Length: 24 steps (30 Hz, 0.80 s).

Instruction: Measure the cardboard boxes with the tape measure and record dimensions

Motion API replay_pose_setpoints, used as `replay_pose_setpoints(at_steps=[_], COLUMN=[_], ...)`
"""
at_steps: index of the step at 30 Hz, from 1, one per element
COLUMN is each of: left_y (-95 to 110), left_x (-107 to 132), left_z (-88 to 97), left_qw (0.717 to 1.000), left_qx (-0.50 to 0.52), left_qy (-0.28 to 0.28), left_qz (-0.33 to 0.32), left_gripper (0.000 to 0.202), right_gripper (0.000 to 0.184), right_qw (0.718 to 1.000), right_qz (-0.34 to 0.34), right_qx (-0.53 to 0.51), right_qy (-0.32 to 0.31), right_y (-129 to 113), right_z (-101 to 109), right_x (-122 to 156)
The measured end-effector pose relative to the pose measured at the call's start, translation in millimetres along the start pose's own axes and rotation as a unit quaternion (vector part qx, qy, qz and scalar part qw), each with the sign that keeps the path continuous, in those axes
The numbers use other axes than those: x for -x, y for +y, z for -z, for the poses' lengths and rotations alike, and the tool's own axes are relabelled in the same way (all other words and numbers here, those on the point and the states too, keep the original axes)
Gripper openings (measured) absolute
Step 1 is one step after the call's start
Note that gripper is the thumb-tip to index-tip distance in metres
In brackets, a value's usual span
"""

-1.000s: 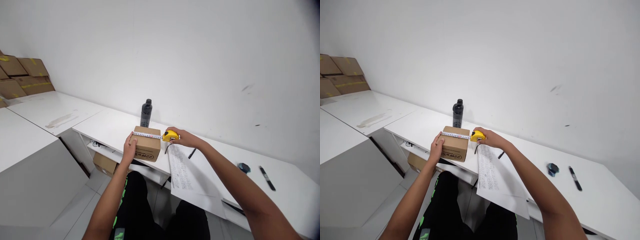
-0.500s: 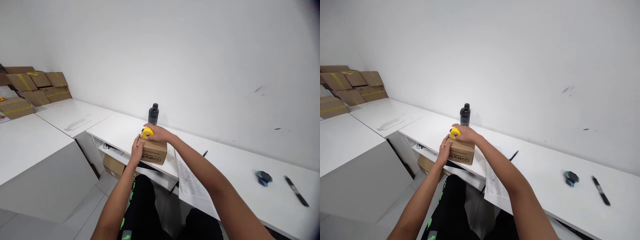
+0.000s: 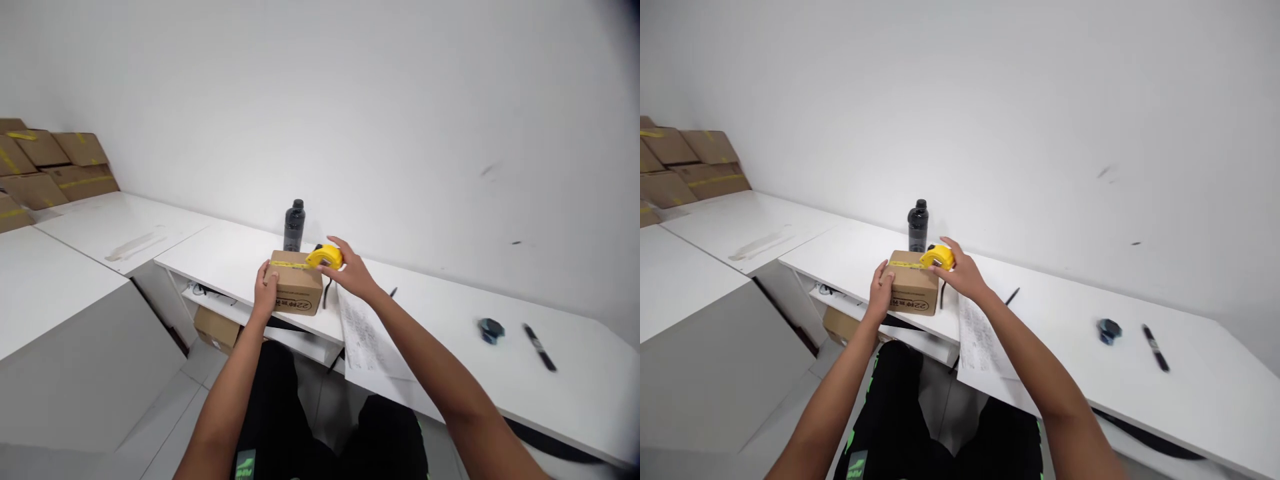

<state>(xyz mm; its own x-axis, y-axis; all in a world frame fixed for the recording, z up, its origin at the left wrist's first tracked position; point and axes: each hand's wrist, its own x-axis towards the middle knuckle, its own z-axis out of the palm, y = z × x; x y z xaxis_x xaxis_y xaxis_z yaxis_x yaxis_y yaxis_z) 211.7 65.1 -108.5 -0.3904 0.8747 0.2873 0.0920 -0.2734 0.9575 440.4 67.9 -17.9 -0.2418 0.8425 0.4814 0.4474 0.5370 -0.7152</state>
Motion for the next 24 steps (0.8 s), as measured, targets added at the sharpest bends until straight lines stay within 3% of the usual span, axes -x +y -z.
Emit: replay_pose_setpoints(at_steps=[3,6,8,9,10,11,12,13,15,17,20,22,24], left_y=[4.5,23.2,39.6,47.1,53.4,58.1,61.3,63.1,63.4,59.5,43.1,24.7,3.2], left_x=[-16.1,-17.1,2.9,19.3,38.5,59.1,79.1,96.7,119.7,122.3,94.5,66.2,38.9], left_z=[-6.3,-23.6,-43.6,-56.0,-69.9,-84.8,-100.2,-115.5,-144.2,-169.0,-201.1,-220.8,-238.5], left_qw=[0.999,0.982,0.964,0.969,0.982,0.992,0.987,0.972,0.938,0.928,0.933,0.937,0.945], left_qx=[-0.03,-0.146,-0.18,-0.158,-0.115,-0.058,0.005,0.059,0.111,0.116,0.107,0.099,0.087], left_qy=[0.001,0.106,0.15,0.129,0.068,-0.028,-0.145,-0.226,-0.327,-0.344,-0.331,-0.325,-0.305], left_qz=[-0.011,-0.061,-0.123,-0.141,-0.137,-0.11,-0.069,-0.028,0.038,0.088,0.095,0.076,0.085], left_gripper=[0.052,0.067,0.074,0.072,0.066,0.059,0.058,0.06,0.057,0.053,0.051,0.05,0.053], right_gripper=[0.082,0.072,0.065,0.063,0.063,0.062,0.062,0.061,0.06,0.064,0.06,0.051,0.043], right_qw=[0.986,0.967,0.96,0.957,0.953,0.949,0.945,0.942,0.943,0.954,0.975,0.976,0.939], right_qz=[-0.075,-0.112,-0.117,-0.12,-0.126,-0.134,-0.141,-0.146,-0.146,-0.149,-0.177,-0.208,-0.225], right_qx=[-0.139,-0.201,-0.213,-0.213,-0.21,-0.206,-0.199,-0.191,-0.17,-0.158,-0.095,0.051,0.26], right_qy=[0.061,0.107,0.14,0.158,0.177,0.198,0.217,0.235,0.245,0.207,0.096,0.048,0.009], right_y=[14.3,25.0,30.1,31.9,33.3,34.1,34.7,35.1,37.6,45.4,72.4,100.4,132.9], right_z=[39.7,69.2,78.4,79.2,77.3,73.0,67.0,60.1,48.1,45.7,68.1,93.7,116.7], right_x=[43.9,81.4,99.9,107.0,112.8,117.6,121.4,124.7,129.9,134.2,135.6,128.6,112.4])
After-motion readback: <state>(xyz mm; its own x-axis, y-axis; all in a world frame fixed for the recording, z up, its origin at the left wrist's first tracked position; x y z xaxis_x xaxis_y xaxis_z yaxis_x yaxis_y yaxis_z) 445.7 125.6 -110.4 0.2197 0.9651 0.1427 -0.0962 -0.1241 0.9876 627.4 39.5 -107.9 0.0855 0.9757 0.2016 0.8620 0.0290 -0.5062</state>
